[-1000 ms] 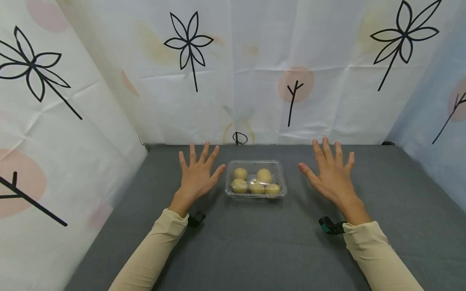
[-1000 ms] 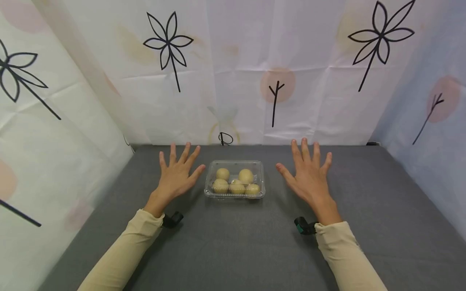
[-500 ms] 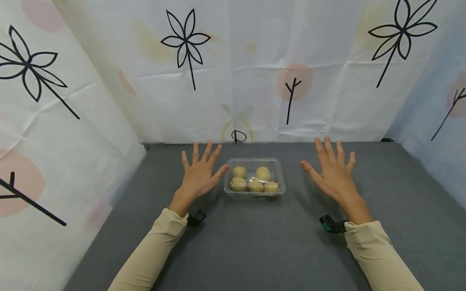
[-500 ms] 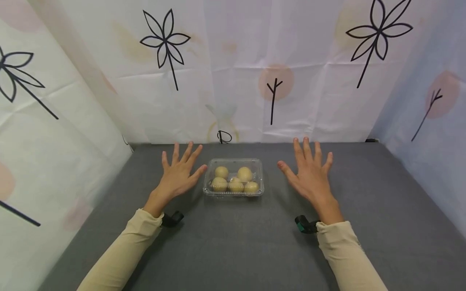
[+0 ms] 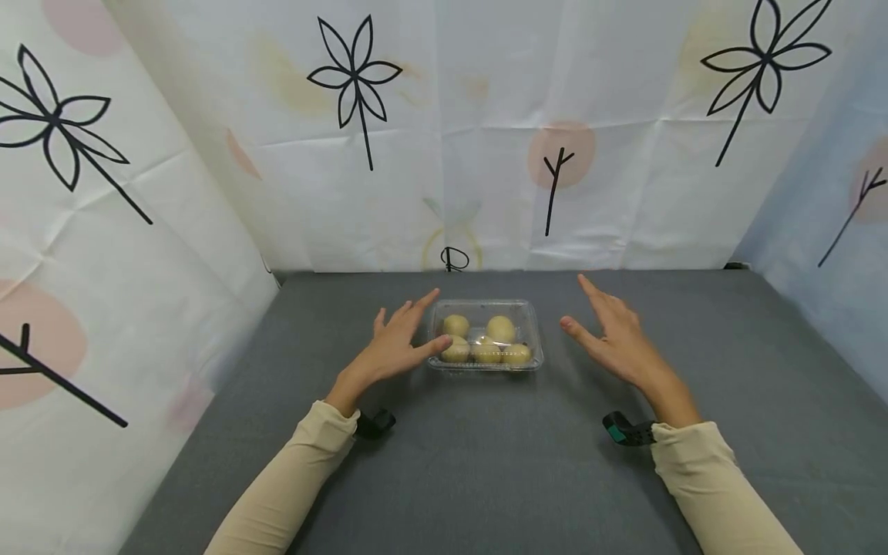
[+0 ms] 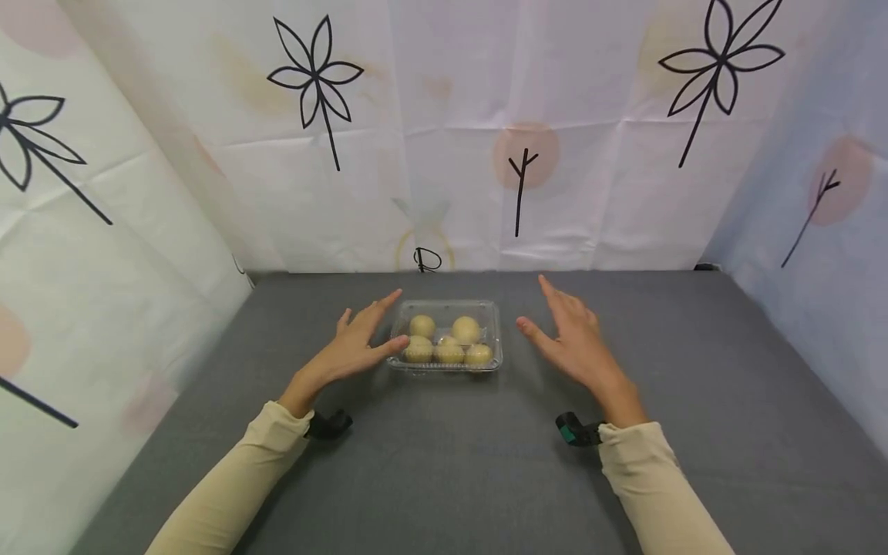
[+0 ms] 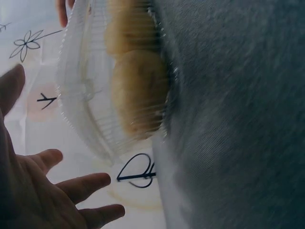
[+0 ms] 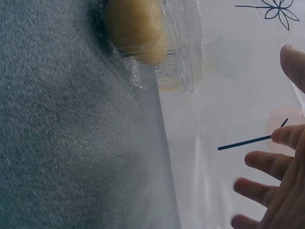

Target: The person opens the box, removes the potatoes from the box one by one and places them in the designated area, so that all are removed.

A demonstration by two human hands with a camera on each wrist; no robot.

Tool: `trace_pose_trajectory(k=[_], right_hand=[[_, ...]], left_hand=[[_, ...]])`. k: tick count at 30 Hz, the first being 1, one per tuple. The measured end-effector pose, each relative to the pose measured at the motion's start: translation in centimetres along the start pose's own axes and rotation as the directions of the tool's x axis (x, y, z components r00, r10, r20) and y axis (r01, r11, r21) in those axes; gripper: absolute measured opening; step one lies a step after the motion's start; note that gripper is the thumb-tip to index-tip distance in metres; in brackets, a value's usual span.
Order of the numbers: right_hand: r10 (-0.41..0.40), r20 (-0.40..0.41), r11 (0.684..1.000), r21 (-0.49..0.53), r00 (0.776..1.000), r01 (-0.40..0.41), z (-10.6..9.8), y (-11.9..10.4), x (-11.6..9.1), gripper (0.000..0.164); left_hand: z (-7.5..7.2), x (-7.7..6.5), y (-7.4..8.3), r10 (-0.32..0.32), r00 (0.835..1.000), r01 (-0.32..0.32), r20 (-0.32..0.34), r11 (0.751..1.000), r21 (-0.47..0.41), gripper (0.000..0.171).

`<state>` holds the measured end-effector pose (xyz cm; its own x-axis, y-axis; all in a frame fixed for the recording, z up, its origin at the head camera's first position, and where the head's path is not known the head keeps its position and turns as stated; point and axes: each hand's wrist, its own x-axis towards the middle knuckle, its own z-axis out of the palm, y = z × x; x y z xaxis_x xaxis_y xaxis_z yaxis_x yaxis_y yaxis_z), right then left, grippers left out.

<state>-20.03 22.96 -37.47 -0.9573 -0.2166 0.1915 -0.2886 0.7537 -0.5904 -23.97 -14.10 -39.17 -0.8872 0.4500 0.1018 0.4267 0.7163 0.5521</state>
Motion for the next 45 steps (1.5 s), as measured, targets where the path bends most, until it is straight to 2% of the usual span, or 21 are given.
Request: trace_pose_trajectory(k=[8, 12, 15, 21, 25, 36, 41, 45], right_hand=[[-0.036, 0.100, 0.991, 0.132, 0.994, 0.023, 2.7, -0.1, 0.2, 0.087], [-0.068, 0.134, 0.980, 0.197, 0.989, 0.040, 4.4, -0.2, 0.2, 0.094], [-0.076, 0.143, 0.971, 0.234, 0.987, 0.041, 5.3, -0.2, 0.2, 0.101], [-0.077, 0.132, 0.967, 0.251, 0.988, 0.042, 6.5, -0.3, 0.3, 0.110], [-0.078, 0.130, 0.968, 0.247, 0.988, 0.044, 6.9, -0.5, 0.3, 0.109], [-0.080, 0.101, 0.966, 0.253, 0.992, 0.052, 7.4, -0.5, 0.3, 0.105], [-0.087, 0.078, 0.960, 0.272, 0.993, 0.063, 7.8, -0.4, 0.3, 0.108], [-0.118, 0.043, 0.956, 0.274, 0.992, 0.102, 8.1, -0.3, 0.4, 0.110]], left_hand=[[2.0, 0.3, -0.3, 0.023, 0.998, -0.016, 0.067, 0.994, -0.104, 0.120], [2.7, 0.3, -0.6, 0.020, 0.995, -0.005, 0.094, 0.989, -0.151, 0.124], [3.0, 0.3, -0.8, 0.031, 0.996, -0.014, 0.089, 0.983, -0.184, 0.124], [3.5, 0.3, -1.3, 0.050, 0.996, -0.037, 0.069, 0.982, -0.183, 0.118], [3.7, 0.2, -1.6, 0.040, 0.997, -0.028, 0.062, 0.982, -0.186, 0.116], [4.1, -0.2, -1.9, -0.004, 0.999, 0.012, 0.032, 0.962, -0.274, 0.120], [4.4, -0.2, -2.2, 0.009, 1.000, -0.001, 0.028, 0.961, -0.277, 0.122], [4.6, -0.1, -2.4, 0.023, 1.000, -0.018, 0.016, 0.961, -0.275, 0.122]])
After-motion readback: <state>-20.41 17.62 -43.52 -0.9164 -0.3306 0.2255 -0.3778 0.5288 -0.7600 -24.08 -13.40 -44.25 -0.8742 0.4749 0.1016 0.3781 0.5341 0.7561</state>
